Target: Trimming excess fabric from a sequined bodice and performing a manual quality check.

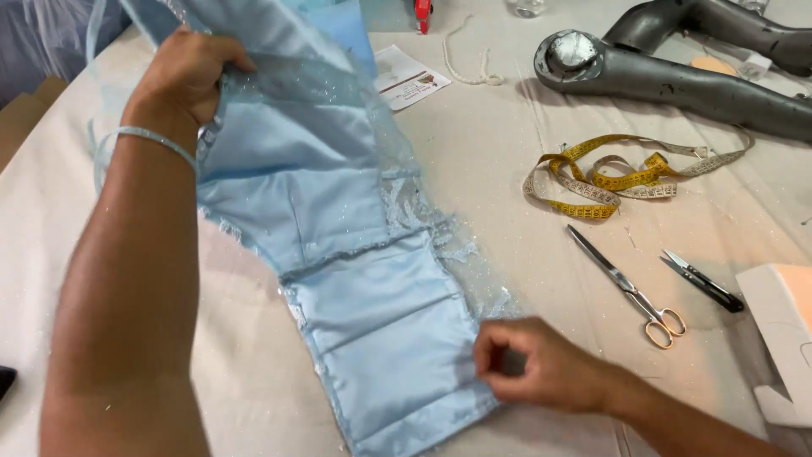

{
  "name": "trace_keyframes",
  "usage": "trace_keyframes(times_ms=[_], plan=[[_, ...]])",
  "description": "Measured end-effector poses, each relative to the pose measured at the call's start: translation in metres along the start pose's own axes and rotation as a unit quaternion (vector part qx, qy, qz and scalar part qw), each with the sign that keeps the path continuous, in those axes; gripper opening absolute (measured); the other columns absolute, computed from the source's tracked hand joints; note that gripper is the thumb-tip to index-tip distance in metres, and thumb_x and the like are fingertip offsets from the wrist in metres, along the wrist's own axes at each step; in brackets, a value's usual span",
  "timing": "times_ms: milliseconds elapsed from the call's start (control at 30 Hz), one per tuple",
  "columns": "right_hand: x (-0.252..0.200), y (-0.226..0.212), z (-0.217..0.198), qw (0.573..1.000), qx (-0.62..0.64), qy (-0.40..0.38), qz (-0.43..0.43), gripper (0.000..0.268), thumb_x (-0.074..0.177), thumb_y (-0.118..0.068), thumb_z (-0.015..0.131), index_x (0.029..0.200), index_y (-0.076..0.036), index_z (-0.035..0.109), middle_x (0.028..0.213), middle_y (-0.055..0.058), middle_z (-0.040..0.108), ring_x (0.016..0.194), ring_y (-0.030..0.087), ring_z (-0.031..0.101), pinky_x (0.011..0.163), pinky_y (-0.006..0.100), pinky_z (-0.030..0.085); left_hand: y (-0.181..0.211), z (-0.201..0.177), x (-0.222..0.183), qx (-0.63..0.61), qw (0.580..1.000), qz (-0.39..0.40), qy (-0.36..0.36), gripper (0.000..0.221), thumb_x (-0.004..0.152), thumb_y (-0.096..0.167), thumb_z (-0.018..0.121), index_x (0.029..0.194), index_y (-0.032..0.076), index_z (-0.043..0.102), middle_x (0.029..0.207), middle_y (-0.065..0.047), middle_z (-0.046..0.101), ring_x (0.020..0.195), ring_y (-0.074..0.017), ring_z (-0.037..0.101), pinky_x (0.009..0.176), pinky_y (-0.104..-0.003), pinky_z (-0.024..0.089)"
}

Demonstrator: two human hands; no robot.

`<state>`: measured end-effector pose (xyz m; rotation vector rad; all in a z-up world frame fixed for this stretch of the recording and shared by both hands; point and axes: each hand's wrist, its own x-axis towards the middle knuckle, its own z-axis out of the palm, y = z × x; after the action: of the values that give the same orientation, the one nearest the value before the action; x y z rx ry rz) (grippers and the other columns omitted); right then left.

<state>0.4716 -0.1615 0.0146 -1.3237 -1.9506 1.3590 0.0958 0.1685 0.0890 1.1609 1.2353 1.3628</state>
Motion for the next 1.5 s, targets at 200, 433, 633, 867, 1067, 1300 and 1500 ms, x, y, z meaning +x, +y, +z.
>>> trace_keyframes(times_ms=[200, 433, 633, 867, 1067, 1300, 1500], plan=[[-0.021, 0.014, 0.034, 0.985, -0.066, 0.020, -0.158, 0.014, 0.079, -0.001, 0.069, 0.085, -0.013, 0.066, 0.086, 0.001, 0.066, 0.072, 0.013, 0.062, 0.067, 0.023, 0.051, -0.050, -0.017, 0.031, 0.305, 0.951, -0.034, 0.031, 0.025, 0.075, 0.015, 0.087, 0.089, 0.007, 0.068, 0.082, -0.003, 0.071, 0.067, -0.0170, 0.067, 0.053, -0.034, 0.057], [-0.027, 0.013, -0.007, 0.980, -0.090, 0.102, -0.143, 0.018, 0.078, -0.001, 0.070, 0.087, -0.013, 0.081, 0.105, 0.003, 0.079, 0.095, 0.014, 0.077, 0.087, 0.027, 0.058, -0.070, -0.053, -0.066, 0.593, 0.803, 0.050, 0.028, 0.048, 0.108, 0.043, 0.049, 0.128, -0.001, 0.050, 0.129, -0.023, 0.049, 0.112, -0.0442, 0.049, 0.085, -0.059, 0.044], [-0.036, 0.001, 0.012, 0.881, -0.319, 0.046, -0.345, 0.028, 0.087, -0.020, 0.076, 0.112, -0.006, 0.070, 0.104, 0.006, 0.069, 0.094, 0.020, 0.066, 0.086, 0.036, 0.057, -0.081, -0.096, -0.175, 0.673, 0.726, 0.101, -0.096, 0.063, 0.093, 0.009, 0.032, 0.155, 0.002, 0.026, 0.164, -0.018, 0.022, 0.151, -0.0342, 0.019, 0.119, -0.049, 0.022], [-0.009, -0.039, 0.084, 0.676, -0.548, 0.125, -0.477, 0.022, 0.103, -0.006, 0.051, 0.113, 0.004, 0.068, 0.106, 0.017, 0.068, 0.090, 0.027, 0.065, 0.079, 0.037, 0.055, -0.098, -0.104, -0.179, 0.682, 0.601, 0.413, -0.060, 0.056, 0.096, -0.004, 0.044, 0.151, 0.005, 0.049, 0.153, -0.015, 0.053, 0.138, -0.0357, 0.052, 0.114, -0.046, 0.042], [-0.001, -0.075, 0.091, 0.671, -0.520, 0.235, -0.473, 0.011, 0.101, -0.005, 0.061, 0.093, -0.002, 0.068, 0.084, 0.012, 0.062, 0.062, 0.020, 0.047, 0.055, 0.030, 0.037, -0.128, -0.114, -0.101, 0.716, 0.558, 0.416, -0.050, 0.059, 0.079, 0.025, 0.064, 0.139, 0.026, 0.061, 0.154, 0.002, 0.054, 0.136, -0.0282, 0.054, 0.110, -0.040, 0.043], [-0.003, -0.139, 0.029, 0.866, -0.257, 0.242, -0.354, 0.013, 0.096, -0.019, 0.058, 0.095, -0.006, 0.057, 0.088, 0.007, 0.058, 0.064, 0.025, 0.058, 0.056, 0.038, 0.048, -0.043, -0.161, -0.073, 0.496, 0.722, 0.477, 0.066, 0.036, 0.087, -0.005, 0.068, 0.121, 0.001, 0.075, 0.136, -0.017, 0.072, 0.117, -0.0342, 0.068, 0.096, -0.043, 0.051], [0.012, -0.134, 0.042, 0.928, 0.342, 0.040, -0.143, 0.019, 0.089, -0.016, 0.068, 0.100, -0.001, 0.062, 0.084, 0.007, 0.066, 0.076, 0.020, 0.068, 0.065, 0.037, 0.064, 0.067, -0.158, -0.099, 0.757, 0.535, 0.375, 0.014, 0.039, 0.090, 0.021, 0.059, 0.127, 0.013, 0.071, 0.139, -0.011, 0.067, 0.127, -0.0329, 0.060, 0.103, -0.053, 0.039]])
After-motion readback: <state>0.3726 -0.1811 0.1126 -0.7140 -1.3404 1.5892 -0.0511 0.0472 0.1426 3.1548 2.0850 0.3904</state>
